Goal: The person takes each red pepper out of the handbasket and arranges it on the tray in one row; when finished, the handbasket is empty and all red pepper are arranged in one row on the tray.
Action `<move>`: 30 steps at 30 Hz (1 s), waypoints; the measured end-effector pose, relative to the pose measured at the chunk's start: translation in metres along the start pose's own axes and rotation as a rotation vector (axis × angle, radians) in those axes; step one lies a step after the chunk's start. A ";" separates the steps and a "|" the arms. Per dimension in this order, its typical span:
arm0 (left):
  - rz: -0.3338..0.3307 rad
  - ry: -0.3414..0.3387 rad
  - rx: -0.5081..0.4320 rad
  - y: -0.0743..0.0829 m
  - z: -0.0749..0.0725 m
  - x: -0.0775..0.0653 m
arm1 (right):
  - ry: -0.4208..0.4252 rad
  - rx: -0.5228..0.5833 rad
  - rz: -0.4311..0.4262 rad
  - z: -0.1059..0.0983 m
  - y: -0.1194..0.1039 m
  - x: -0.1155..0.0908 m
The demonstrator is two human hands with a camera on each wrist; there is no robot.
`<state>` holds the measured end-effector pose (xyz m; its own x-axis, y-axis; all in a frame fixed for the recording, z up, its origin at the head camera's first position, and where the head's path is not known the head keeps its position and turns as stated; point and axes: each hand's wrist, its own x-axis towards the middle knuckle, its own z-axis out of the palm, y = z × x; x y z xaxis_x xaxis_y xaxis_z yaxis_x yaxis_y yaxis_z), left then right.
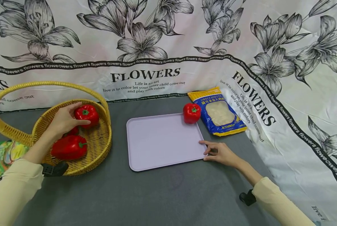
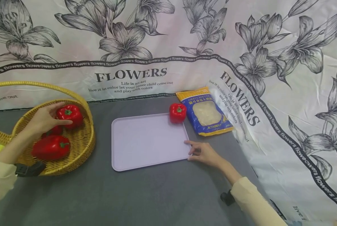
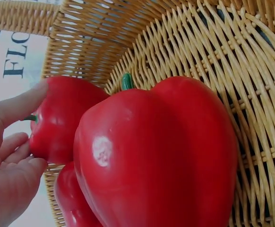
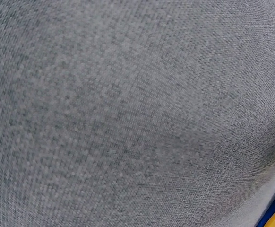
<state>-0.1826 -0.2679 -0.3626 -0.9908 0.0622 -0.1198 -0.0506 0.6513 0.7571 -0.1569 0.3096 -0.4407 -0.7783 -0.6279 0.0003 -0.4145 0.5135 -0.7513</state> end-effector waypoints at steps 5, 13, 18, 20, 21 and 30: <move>-0.006 0.021 0.045 -0.002 0.001 0.003 | -0.003 0.000 -0.002 0.000 0.000 0.001; 0.023 0.068 0.135 -0.006 -0.001 0.008 | -0.005 0.014 0.008 0.001 0.001 0.000; 0.034 0.064 0.151 -0.005 0.000 0.006 | -0.003 0.011 0.006 0.000 0.000 0.000; 0.048 0.051 0.160 -0.004 0.000 0.003 | -0.003 0.018 0.013 0.000 0.000 0.000; 0.054 0.041 0.159 -0.004 0.001 0.002 | -0.004 0.021 0.017 0.000 0.000 0.000; 0.002 -0.132 0.031 -0.003 0.004 -0.009 | -0.004 0.015 -0.003 0.000 0.002 0.000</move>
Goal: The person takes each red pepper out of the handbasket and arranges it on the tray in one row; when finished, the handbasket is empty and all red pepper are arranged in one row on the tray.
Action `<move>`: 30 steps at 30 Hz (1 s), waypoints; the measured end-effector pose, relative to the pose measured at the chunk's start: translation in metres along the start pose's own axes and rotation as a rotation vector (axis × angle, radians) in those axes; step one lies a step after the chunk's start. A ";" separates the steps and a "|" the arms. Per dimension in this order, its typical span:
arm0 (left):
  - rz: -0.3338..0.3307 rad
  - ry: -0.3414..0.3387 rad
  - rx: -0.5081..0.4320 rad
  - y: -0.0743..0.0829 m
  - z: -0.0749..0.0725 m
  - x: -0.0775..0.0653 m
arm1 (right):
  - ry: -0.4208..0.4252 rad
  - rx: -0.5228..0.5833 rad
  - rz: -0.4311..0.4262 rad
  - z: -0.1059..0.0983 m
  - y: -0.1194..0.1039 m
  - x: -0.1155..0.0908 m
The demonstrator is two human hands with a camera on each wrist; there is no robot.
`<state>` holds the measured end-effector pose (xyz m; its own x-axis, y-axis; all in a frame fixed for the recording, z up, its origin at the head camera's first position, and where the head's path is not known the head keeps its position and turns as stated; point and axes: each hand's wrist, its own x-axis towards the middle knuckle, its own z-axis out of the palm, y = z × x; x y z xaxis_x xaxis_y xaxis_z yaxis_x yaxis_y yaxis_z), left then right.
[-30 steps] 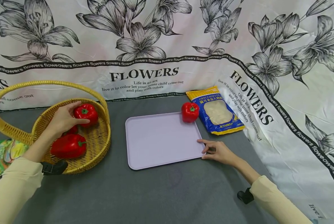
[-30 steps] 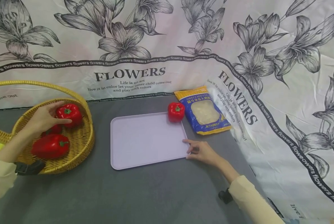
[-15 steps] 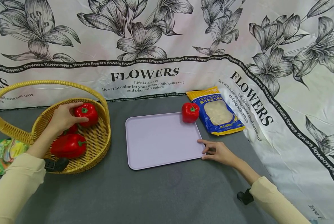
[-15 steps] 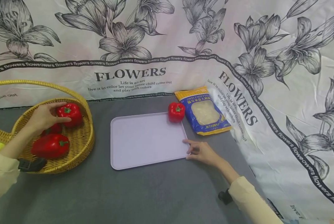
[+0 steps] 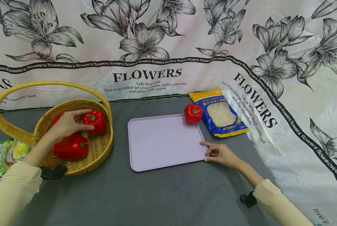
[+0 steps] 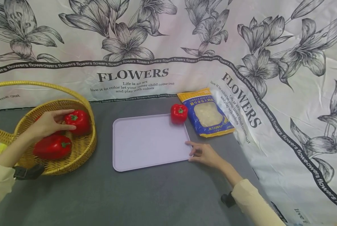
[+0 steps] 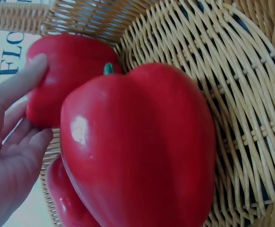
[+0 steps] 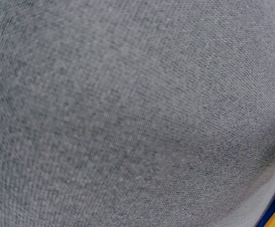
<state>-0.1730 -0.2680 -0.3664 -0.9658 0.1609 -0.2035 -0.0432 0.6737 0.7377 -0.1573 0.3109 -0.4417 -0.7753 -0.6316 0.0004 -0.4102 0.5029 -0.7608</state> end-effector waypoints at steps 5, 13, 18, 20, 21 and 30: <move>0.006 -0.081 0.000 -0.001 0.003 0.005 | 0.000 0.009 0.020 0.001 0.001 0.000; 0.043 -0.115 0.101 0.001 0.006 0.009 | 0.005 0.018 0.016 0.002 0.000 0.000; 0.073 -0.079 0.171 0.004 0.010 0.011 | 0.007 0.018 0.013 0.001 -0.001 0.000; 0.069 -0.064 0.183 0.005 0.010 0.011 | 0.006 0.014 0.005 0.002 0.000 0.000; 0.067 -0.059 0.187 0.005 0.010 0.011 | 0.006 0.013 0.006 0.002 0.000 0.000; 0.033 -0.013 0.095 0.013 0.007 0.001 | 0.007 0.011 0.008 0.002 -0.001 -0.001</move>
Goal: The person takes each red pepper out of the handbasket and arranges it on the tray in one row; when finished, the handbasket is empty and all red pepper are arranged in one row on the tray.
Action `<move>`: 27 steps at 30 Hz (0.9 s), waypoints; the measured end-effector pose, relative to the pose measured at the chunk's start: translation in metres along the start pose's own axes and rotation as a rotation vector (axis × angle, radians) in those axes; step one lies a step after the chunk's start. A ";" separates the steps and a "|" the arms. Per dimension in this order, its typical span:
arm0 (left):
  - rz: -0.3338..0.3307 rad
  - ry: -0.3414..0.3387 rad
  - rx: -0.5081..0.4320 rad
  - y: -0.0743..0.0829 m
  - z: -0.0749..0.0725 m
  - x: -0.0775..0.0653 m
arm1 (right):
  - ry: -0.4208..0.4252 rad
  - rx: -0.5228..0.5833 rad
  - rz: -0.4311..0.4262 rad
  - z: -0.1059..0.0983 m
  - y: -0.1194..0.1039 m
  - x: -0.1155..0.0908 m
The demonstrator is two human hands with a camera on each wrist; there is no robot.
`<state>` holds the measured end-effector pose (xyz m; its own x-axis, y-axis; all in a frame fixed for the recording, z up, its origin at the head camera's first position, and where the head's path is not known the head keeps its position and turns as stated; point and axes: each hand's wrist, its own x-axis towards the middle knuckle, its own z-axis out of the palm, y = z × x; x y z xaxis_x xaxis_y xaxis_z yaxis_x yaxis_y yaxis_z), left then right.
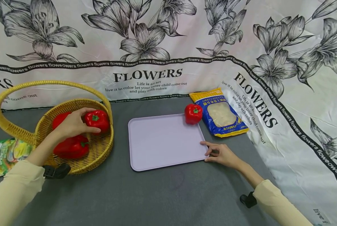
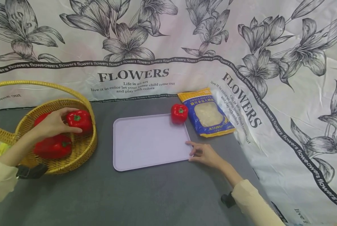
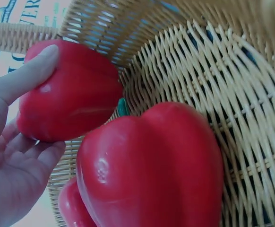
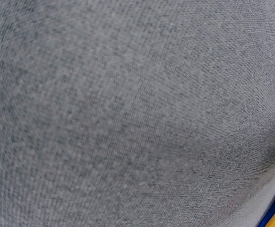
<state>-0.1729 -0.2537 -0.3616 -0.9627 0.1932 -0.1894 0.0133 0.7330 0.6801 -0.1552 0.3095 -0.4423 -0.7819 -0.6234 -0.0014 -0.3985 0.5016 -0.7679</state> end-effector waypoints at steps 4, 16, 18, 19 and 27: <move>0.011 0.035 -0.041 0.002 0.002 -0.009 | 0.007 -0.014 -0.003 0.001 0.001 0.000; 0.078 0.101 -0.284 0.002 0.016 -0.025 | 0.010 -0.010 0.014 0.001 0.001 -0.001; 0.078 0.114 -0.305 0.004 0.018 -0.026 | 0.009 -0.003 0.021 0.001 0.000 -0.001; 0.074 0.119 -0.310 0.005 0.020 -0.026 | 0.008 -0.002 0.023 0.001 0.000 -0.001; 0.025 0.149 -0.318 0.007 0.028 -0.023 | 0.005 0.011 0.028 0.001 -0.002 0.000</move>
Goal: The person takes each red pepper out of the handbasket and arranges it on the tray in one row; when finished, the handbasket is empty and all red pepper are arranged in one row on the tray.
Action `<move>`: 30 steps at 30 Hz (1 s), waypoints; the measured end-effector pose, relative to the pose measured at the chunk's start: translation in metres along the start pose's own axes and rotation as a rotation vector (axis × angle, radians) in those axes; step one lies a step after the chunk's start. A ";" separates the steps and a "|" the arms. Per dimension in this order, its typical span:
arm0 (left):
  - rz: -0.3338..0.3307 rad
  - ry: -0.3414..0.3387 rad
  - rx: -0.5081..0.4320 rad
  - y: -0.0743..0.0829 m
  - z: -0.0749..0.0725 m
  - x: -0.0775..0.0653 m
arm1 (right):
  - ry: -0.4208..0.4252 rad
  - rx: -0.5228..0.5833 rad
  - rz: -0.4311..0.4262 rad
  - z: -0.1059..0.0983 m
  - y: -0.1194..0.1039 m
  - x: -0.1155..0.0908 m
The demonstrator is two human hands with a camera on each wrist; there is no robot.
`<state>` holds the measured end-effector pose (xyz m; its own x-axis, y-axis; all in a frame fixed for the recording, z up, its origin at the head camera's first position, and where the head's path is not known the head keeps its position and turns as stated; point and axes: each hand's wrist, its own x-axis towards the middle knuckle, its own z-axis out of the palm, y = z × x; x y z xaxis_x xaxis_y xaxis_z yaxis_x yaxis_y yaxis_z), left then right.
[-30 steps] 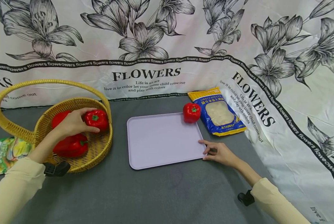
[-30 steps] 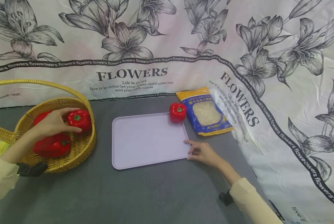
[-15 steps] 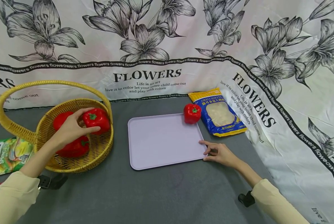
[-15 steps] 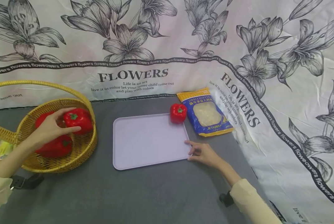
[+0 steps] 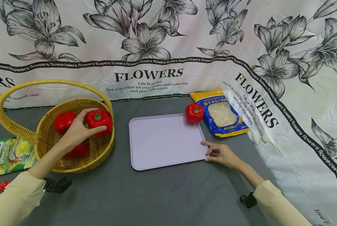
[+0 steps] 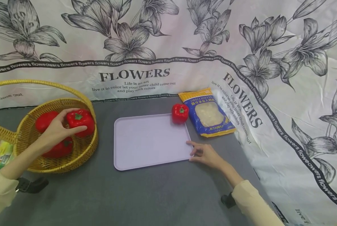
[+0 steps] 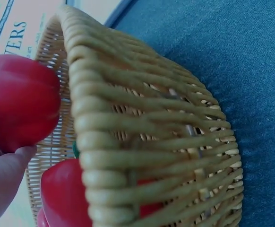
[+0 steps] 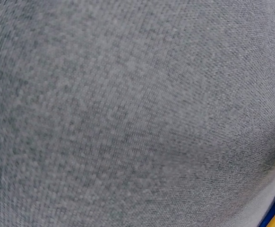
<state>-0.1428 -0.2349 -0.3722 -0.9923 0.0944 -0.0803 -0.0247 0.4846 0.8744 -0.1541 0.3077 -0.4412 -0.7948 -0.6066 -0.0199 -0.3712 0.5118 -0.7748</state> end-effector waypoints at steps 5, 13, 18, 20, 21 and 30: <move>0.015 0.029 0.027 0.002 -0.001 0.000 | -0.003 0.021 0.004 0.000 0.002 0.000; 0.031 0.085 0.038 0.000 -0.003 -0.001 | -0.014 0.020 0.011 -0.001 0.002 0.000; 0.026 0.066 0.000 0.001 -0.007 -0.003 | -0.007 0.014 -0.007 -0.001 0.003 -0.001; 0.015 0.058 -0.032 0.002 -0.008 -0.004 | -0.006 0.012 -0.002 -0.001 0.003 -0.001; 0.011 0.052 -0.048 0.002 -0.009 -0.005 | -0.007 0.010 -0.003 -0.001 0.002 -0.001; 0.039 0.046 -0.112 0.004 -0.011 -0.018 | -0.002 -0.007 0.007 0.000 0.001 0.000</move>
<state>-0.1266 -0.2446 -0.3621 -0.9972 0.0703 -0.0256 0.0031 0.3806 0.9248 -0.1542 0.3086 -0.4415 -0.7965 -0.6041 -0.0271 -0.3684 0.5203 -0.7705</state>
